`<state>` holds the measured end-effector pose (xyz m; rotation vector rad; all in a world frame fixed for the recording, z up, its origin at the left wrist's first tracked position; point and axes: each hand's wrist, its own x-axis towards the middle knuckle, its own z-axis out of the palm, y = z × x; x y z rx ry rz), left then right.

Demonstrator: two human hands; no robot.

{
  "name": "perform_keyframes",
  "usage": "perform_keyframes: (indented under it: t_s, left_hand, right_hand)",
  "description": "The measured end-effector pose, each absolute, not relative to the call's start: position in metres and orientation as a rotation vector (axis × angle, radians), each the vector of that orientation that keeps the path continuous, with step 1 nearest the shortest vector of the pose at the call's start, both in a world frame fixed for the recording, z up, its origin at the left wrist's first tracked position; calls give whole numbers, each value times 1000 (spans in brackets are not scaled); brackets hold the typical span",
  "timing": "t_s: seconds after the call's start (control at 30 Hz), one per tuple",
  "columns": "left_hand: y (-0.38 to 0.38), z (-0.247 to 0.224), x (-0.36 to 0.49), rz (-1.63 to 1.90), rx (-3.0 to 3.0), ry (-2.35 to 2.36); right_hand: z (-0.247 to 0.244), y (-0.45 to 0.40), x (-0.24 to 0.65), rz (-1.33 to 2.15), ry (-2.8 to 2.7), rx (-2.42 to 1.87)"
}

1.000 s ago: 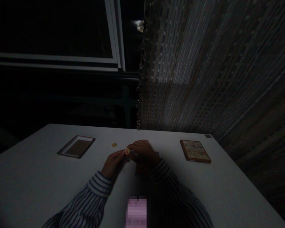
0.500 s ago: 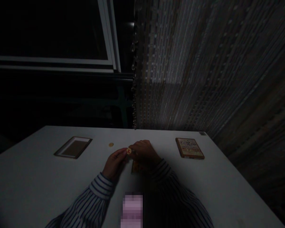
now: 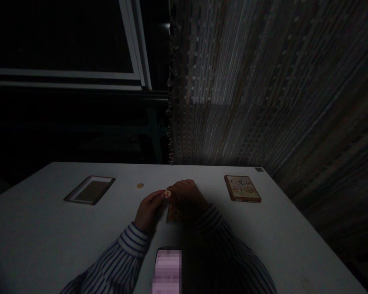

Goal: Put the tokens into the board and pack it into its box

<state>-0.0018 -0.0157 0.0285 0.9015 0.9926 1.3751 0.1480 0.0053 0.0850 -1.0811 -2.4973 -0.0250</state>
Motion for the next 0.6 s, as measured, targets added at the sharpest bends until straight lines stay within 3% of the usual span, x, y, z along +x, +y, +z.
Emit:
perform_keyframes:
  t_s: [0.6]
  left_hand:
    - [-15,20,-2,1356,1002,1118]
  right_hand:
    - [71,20,158,-17,-2610,-1081]
